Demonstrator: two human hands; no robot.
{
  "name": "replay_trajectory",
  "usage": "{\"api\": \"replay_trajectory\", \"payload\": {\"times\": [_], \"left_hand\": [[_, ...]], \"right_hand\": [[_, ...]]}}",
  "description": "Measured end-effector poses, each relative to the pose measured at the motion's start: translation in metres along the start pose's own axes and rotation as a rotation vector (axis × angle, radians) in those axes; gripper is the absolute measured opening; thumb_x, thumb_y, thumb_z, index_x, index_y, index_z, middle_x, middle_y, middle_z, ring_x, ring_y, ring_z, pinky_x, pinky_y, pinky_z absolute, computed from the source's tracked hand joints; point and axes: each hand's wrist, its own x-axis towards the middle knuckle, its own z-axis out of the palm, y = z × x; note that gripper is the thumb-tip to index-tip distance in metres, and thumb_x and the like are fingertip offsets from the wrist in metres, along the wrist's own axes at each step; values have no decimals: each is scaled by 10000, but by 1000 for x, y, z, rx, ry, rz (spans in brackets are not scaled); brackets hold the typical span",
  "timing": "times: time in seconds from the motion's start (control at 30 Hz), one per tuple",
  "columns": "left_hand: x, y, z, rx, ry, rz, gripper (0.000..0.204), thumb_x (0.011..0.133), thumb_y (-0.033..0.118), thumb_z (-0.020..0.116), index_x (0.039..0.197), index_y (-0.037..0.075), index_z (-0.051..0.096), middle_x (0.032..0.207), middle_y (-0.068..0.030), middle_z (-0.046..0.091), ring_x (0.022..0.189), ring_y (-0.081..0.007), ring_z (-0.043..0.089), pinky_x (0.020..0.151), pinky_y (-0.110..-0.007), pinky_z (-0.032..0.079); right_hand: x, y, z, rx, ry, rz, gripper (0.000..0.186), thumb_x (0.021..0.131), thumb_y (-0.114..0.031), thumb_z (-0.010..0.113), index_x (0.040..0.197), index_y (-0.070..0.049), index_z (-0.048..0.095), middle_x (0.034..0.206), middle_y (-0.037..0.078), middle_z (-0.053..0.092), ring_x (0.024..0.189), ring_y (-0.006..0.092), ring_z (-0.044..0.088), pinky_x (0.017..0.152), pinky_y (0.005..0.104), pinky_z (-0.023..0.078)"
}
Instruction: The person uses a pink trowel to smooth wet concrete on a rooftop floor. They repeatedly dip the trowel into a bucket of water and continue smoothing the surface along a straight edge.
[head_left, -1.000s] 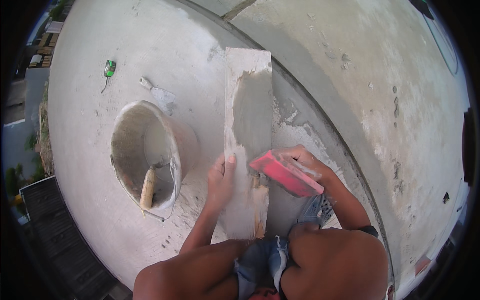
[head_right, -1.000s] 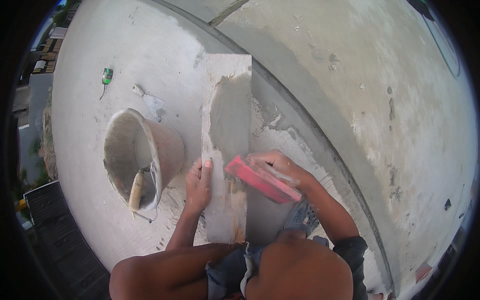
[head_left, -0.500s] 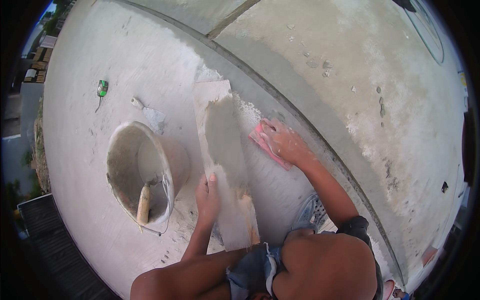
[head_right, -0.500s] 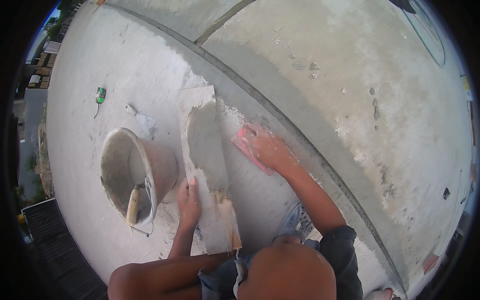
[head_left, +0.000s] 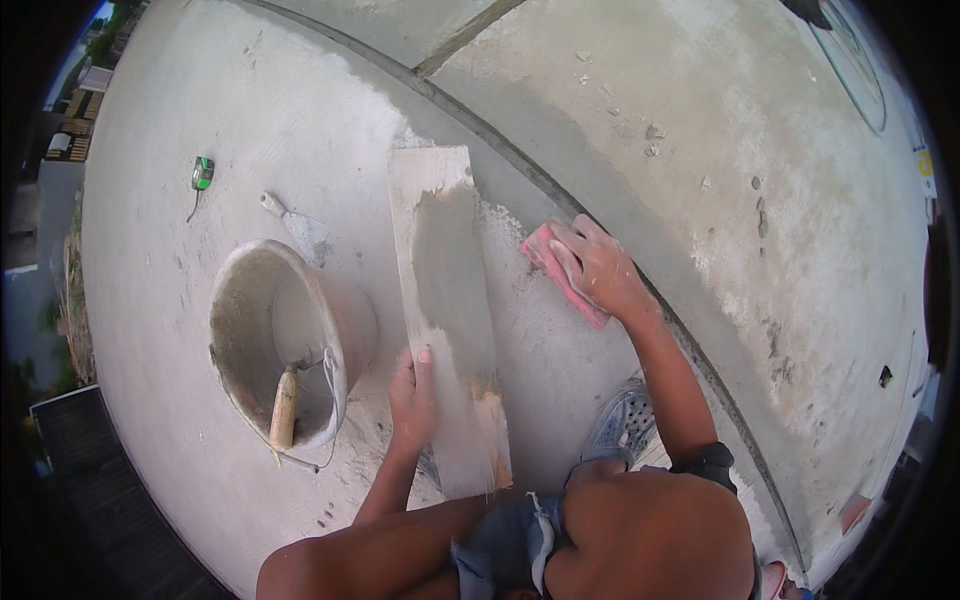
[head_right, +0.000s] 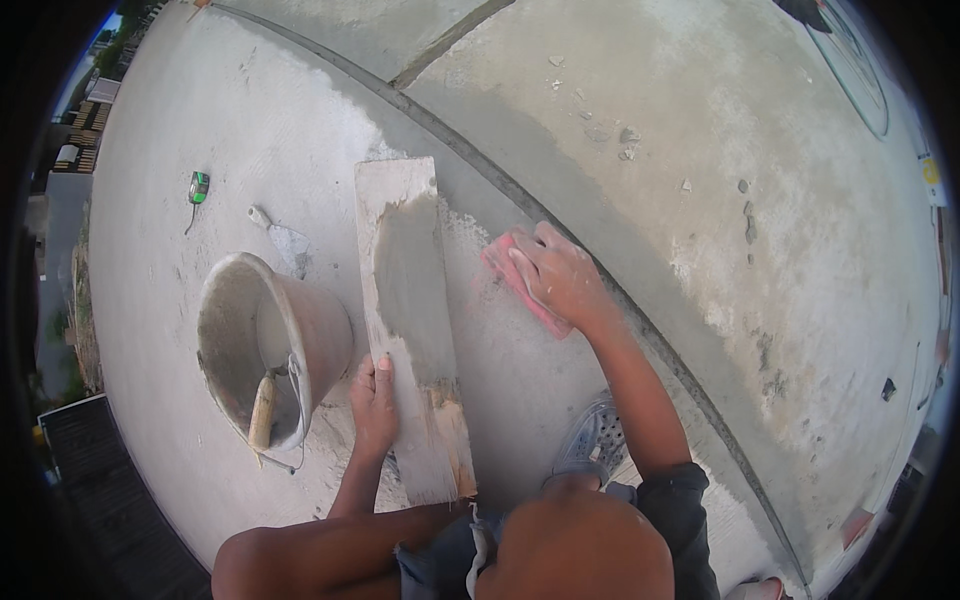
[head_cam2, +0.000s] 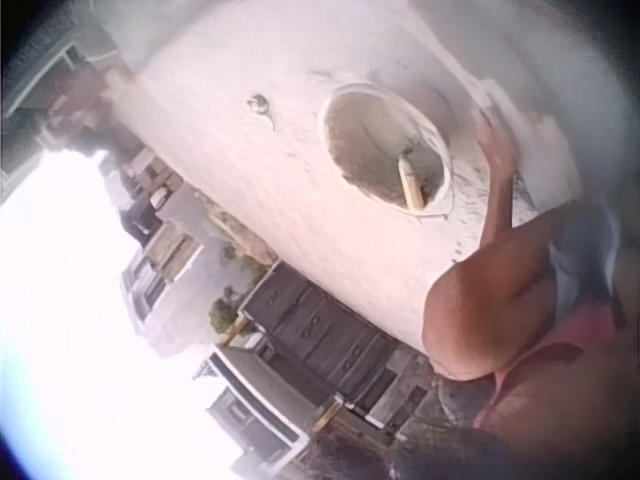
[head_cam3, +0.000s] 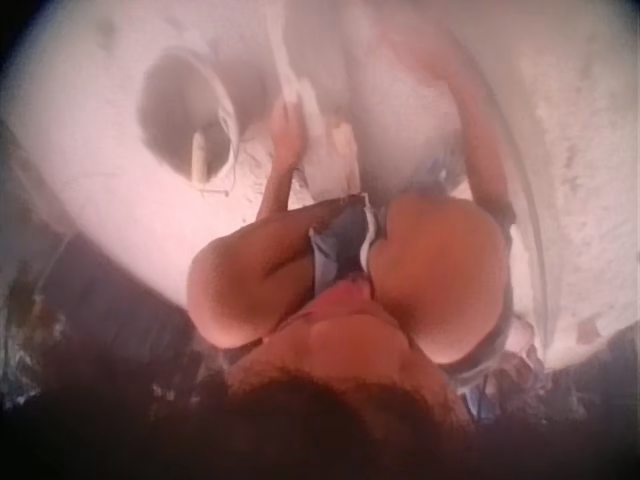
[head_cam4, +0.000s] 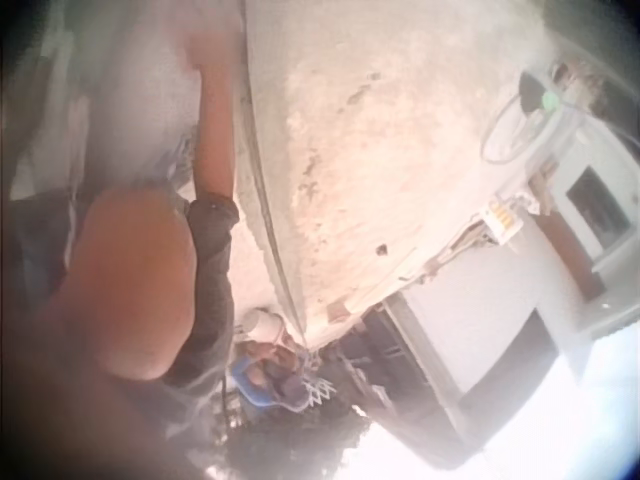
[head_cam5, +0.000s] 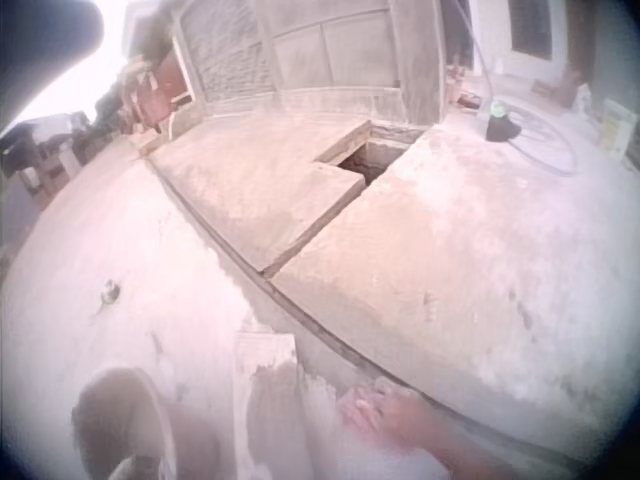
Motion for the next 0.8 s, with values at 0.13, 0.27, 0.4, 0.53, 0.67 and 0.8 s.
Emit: {"api": "replay_trajectory", "payload": {"times": [0.13, 0.27, 0.4, 0.53, 0.67, 0.8], "left_hand": [[2, 1, 3, -18, -1, 55, 400, 1127, 302, 481, 1286, -40, 616, 1092, -78, 688, 976, -102, 597, 880, -273, 485], [0, 6, 8, -94, 34, 70, 393, 1127, 294, 481, 1284, -42, 609, 1098, -83, 690, 978, -108, 600, 886, -278, 484], [-2, 0, 3, -63, -34, 47, 387, 1125, 282, 481, 1283, -47, 609, 1121, -84, 688, 992, -117, 602, 898, -284, 486], [2, -3, 3, -8, 3, 69, 387, 1125, 289, 483, 1274, -44, 614, 1103, -81, 688, 978, -112, 600, 880, -280, 486], [-1, 9, 15, -68, 18, 76, 385, 1122, 290, 489, 1261, -44, 620, 1069, -72, 684, 953, -107, 591, 855, -280, 486], [1, 1, 9, -25, 2, 29, 396, 1121, 297, 489, 1275, -46, 612, 1075, -74, 684, 960, -107, 594, 858, -279, 488]], "right_hand": [[-9, 19, 0, -6, -112, -70, 366, 1053, -286, 568, 1338, -86, 679, 1097, 157, 647, 990, 345, 664, 859, 456, 533], [-37, 22, 11, 87, -144, -259, 376, 1054, -296, 559, 1340, -80, 672, 1146, 156, 641, 969, 357, 666, 824, 458, 538], [-24, 24, -9, -27, 2, -39, 390, 1049, -312, 560, 1358, -97, 664, 1183, 141, 641, 997, 344, 670, 842, 439, 549], [-48, 23, 15, -111, -117, -270, 384, 1041, -300, 560, 1364, -114, 655, 1209, 124, 646, 1049, 330, 666, 867, 429, 560], [-10, 10, -6, -114, -102, -121, 381, 1046, -312, 560, 1361, -123, 661, 1259, 125, 643, 1130, 322, 652, 916, 426, 563], [7, 38, 8, -193, -76, -419, 386, 1045, -324, 573, 1362, -122, 664, 1215, 130, 648, 1148, 319, 643, 944, 422, 549]]}}
